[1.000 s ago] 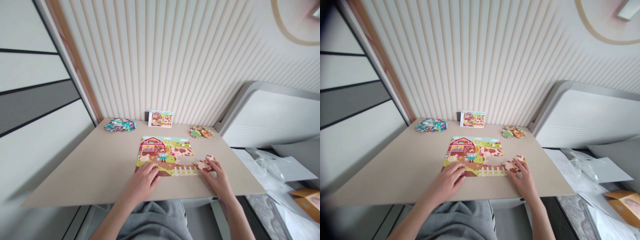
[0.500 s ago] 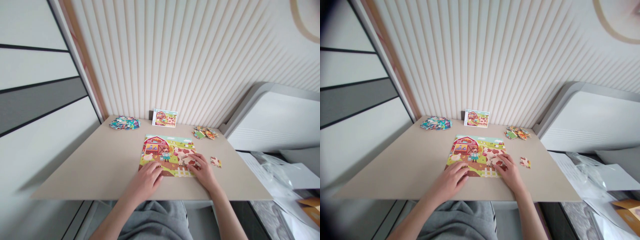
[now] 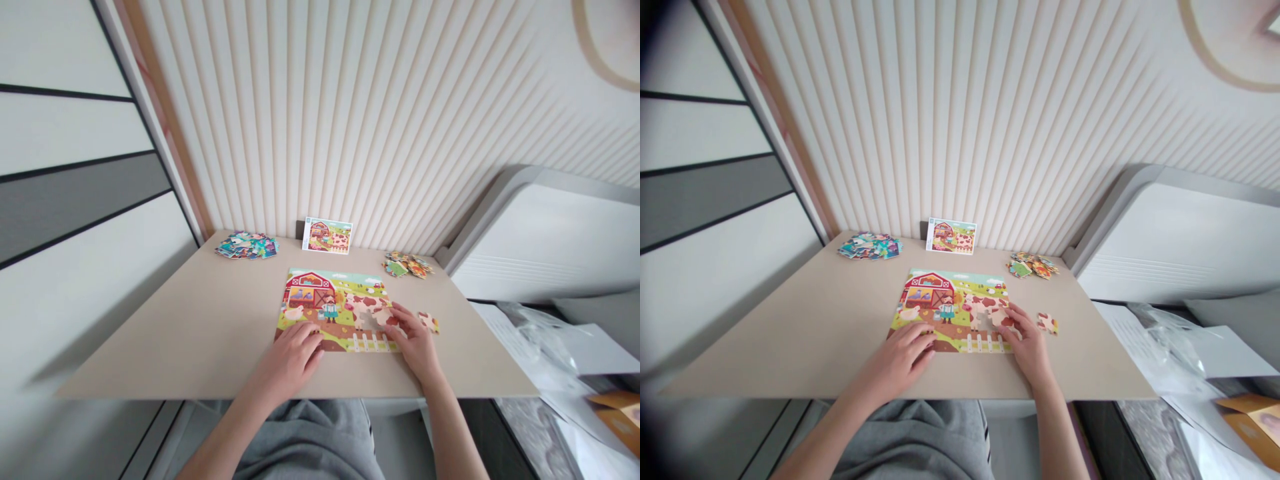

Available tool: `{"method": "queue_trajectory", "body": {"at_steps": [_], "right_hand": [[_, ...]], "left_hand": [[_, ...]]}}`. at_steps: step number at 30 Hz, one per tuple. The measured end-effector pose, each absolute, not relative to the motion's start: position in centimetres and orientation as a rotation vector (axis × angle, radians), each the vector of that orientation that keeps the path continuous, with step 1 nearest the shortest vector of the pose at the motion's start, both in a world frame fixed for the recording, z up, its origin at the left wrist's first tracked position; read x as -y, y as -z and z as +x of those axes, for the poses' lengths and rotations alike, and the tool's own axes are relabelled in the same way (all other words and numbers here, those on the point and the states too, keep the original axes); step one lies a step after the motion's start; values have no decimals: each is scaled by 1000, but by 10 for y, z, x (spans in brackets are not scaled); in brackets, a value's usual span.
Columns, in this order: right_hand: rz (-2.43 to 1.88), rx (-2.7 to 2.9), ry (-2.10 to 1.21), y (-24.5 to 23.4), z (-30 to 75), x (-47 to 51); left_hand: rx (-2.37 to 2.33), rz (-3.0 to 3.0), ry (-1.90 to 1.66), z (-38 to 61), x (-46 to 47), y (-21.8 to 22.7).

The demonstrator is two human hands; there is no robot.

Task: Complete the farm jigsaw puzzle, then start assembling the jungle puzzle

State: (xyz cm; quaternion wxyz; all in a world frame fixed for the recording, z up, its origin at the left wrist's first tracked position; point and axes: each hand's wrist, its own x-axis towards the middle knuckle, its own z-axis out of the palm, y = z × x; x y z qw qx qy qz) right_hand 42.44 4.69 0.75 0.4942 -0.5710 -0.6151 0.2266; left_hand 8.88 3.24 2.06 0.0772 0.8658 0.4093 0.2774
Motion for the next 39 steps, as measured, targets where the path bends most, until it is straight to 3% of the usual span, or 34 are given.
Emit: {"method": "queue_trajectory", "body": {"at_steps": [13, 21, 29, 39], "right_hand": [[-1405, 1571, -552, -11, 422, -42], [-1524, 1588, -375, -12, 425, -43], [-1475, 1150, -546, -16, 425, -42], [-2019, 1289, -186, -3, 521, 8]], "left_hand": [[-1207, 2594, -895, 89, -32, -20], [-1234, 2607, -790, 89, -32, -23], [-1223, 2622, -794, 88, -32, -20], [-1193, 2624, -842, 87, -34, -19]]}}
